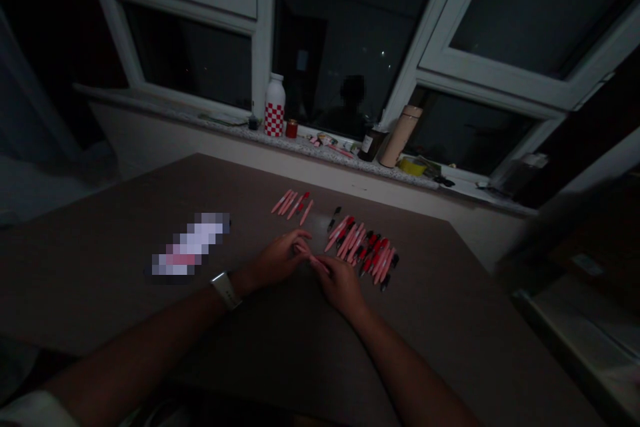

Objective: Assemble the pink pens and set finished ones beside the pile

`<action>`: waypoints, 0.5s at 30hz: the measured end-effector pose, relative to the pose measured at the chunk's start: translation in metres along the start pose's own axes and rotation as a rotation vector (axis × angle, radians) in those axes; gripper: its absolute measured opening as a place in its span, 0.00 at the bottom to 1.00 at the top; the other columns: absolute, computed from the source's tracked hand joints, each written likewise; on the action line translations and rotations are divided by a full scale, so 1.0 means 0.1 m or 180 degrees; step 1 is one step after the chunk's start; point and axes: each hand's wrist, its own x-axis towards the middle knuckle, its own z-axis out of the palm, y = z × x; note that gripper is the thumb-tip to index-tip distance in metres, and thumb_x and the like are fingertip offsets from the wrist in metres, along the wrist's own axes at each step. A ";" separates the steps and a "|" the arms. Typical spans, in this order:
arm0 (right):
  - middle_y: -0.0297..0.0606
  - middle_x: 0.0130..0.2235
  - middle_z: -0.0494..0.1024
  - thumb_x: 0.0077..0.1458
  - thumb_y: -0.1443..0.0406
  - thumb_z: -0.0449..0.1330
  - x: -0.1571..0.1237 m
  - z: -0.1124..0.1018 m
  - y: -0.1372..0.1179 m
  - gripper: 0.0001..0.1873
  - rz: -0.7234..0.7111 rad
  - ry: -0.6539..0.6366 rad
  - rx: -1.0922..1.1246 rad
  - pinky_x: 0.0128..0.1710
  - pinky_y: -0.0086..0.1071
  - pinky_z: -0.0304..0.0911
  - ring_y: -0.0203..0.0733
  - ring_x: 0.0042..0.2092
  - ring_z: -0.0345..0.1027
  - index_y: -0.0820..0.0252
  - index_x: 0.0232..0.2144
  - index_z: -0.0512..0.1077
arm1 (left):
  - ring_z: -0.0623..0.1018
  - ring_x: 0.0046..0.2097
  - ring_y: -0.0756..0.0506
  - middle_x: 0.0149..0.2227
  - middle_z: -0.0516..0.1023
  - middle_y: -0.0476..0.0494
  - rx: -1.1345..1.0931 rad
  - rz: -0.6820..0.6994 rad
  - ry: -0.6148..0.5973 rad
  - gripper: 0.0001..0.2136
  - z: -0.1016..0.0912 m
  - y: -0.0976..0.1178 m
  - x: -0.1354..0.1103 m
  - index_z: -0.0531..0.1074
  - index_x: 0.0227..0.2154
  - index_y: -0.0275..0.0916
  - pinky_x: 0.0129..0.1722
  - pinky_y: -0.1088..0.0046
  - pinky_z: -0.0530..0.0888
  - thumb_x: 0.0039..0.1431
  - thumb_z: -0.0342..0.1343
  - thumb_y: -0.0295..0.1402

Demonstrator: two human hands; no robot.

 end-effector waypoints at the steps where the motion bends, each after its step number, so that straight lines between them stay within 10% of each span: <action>1: 0.39 0.39 0.83 0.67 0.58 0.53 0.00 0.00 0.00 0.16 -0.0001 -0.0010 0.0013 0.37 0.30 0.63 0.43 0.38 0.76 0.55 0.45 0.79 | 0.79 0.42 0.44 0.38 0.80 0.46 -0.0003 -0.0014 -0.0013 0.17 0.00 0.01 0.00 0.66 0.51 0.40 0.43 0.69 0.72 0.63 0.55 0.41; 15: 0.39 0.41 0.83 0.64 0.60 0.58 0.00 -0.01 0.01 0.13 -0.0001 -0.0061 -0.0130 0.40 0.31 0.62 0.43 0.41 0.75 0.55 0.47 0.78 | 0.76 0.32 0.46 0.29 0.77 0.51 -0.0100 -0.0196 -0.0001 0.16 0.00 0.03 0.00 0.67 0.49 0.39 0.34 0.72 0.69 0.64 0.54 0.43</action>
